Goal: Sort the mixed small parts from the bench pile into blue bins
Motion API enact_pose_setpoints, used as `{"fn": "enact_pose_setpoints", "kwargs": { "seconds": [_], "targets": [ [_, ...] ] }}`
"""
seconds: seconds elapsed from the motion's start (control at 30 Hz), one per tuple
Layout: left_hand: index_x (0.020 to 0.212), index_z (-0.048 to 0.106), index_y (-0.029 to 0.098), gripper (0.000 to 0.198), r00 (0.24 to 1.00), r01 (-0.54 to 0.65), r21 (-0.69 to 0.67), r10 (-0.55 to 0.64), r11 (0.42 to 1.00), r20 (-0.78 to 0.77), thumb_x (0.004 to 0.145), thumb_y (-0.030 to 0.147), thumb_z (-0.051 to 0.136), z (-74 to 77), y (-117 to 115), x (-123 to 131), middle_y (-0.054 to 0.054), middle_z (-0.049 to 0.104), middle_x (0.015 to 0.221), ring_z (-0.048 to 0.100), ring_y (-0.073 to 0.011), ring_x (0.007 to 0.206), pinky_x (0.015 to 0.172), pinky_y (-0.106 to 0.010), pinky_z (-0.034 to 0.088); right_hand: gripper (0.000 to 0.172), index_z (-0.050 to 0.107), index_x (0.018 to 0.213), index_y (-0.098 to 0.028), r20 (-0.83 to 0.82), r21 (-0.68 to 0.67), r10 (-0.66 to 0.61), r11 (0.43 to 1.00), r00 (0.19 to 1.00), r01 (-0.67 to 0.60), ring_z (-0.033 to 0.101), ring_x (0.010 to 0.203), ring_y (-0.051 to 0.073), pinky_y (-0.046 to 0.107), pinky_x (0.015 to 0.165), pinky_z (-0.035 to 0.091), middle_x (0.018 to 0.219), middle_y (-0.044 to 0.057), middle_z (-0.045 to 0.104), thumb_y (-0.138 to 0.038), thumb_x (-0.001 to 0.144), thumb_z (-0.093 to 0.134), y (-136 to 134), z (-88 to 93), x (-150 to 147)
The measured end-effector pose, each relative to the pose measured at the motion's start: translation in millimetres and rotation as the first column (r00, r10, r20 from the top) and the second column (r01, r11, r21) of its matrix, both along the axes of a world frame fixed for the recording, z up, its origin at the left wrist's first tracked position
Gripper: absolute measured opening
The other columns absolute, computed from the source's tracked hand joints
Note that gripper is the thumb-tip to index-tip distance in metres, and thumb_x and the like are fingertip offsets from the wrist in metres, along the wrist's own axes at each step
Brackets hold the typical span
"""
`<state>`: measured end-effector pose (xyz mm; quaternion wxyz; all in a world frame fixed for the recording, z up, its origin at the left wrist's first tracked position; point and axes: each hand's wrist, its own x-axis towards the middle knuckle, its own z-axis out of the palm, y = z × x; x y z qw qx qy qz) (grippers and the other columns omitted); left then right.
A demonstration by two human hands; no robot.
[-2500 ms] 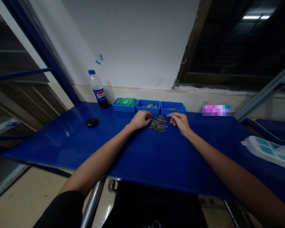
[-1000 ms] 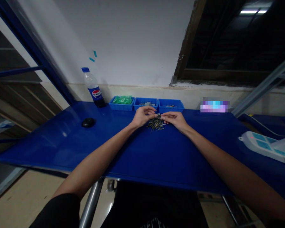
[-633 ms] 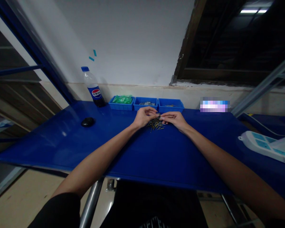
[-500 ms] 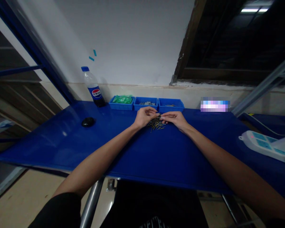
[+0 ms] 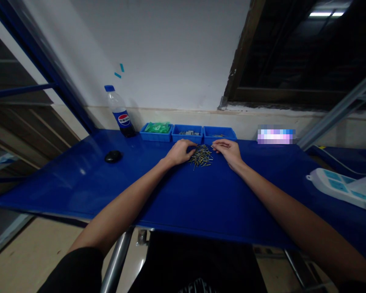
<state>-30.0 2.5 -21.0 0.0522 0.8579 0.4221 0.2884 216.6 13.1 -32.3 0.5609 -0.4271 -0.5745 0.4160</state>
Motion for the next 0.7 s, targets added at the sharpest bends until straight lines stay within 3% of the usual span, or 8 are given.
{"fn": "enact_pose_setpoints", "kwargs": {
  "seconds": [0.33,0.53,0.7],
  "targets": [
    [0.099,0.080,0.015,0.028,0.994,-0.003,-0.089,0.012,0.996,0.107,0.082,0.006,0.060,-8.0,5.5,0.3,-0.008,0.078,0.090,0.070,-0.0207,0.077,0.076,-0.030,0.056,0.034,0.078,0.085,-0.020,0.074,0.016,0.044,0.999,0.996,-0.045,0.069,0.070,0.021,0.033,0.062,0.052,0.079,0.007,0.077,-0.047,0.067,0.086,-1.3,0.3,-0.5],
    [0.102,0.077,0.014,0.027,0.953,0.003,-0.133,0.037,0.991,0.301,0.081,0.005,0.062,-4.1,3.4,5.0,-0.007,0.078,0.090,0.071,-0.0185,0.079,0.076,-0.029,0.057,0.031,0.078,0.091,-0.019,0.063,0.005,0.064,0.998,0.996,-0.064,0.068,0.069,0.019,0.031,0.062,0.051,0.081,0.006,0.077,-0.042,0.070,0.084,-2.3,0.6,-1.2],
    [0.102,0.075,0.012,0.021,0.871,0.103,-0.148,-0.018,0.984,0.491,0.083,0.011,0.067,3.0,-2.7,14.5,-0.008,0.077,0.089,0.071,-0.0163,0.080,0.079,-0.031,0.059,0.038,0.080,0.103,-0.022,0.137,-0.002,0.203,0.979,0.969,-0.205,0.072,0.076,0.021,0.035,0.070,0.055,0.090,0.007,0.080,-0.040,0.070,0.085,-7.8,4.0,-3.1]
  ]
}}
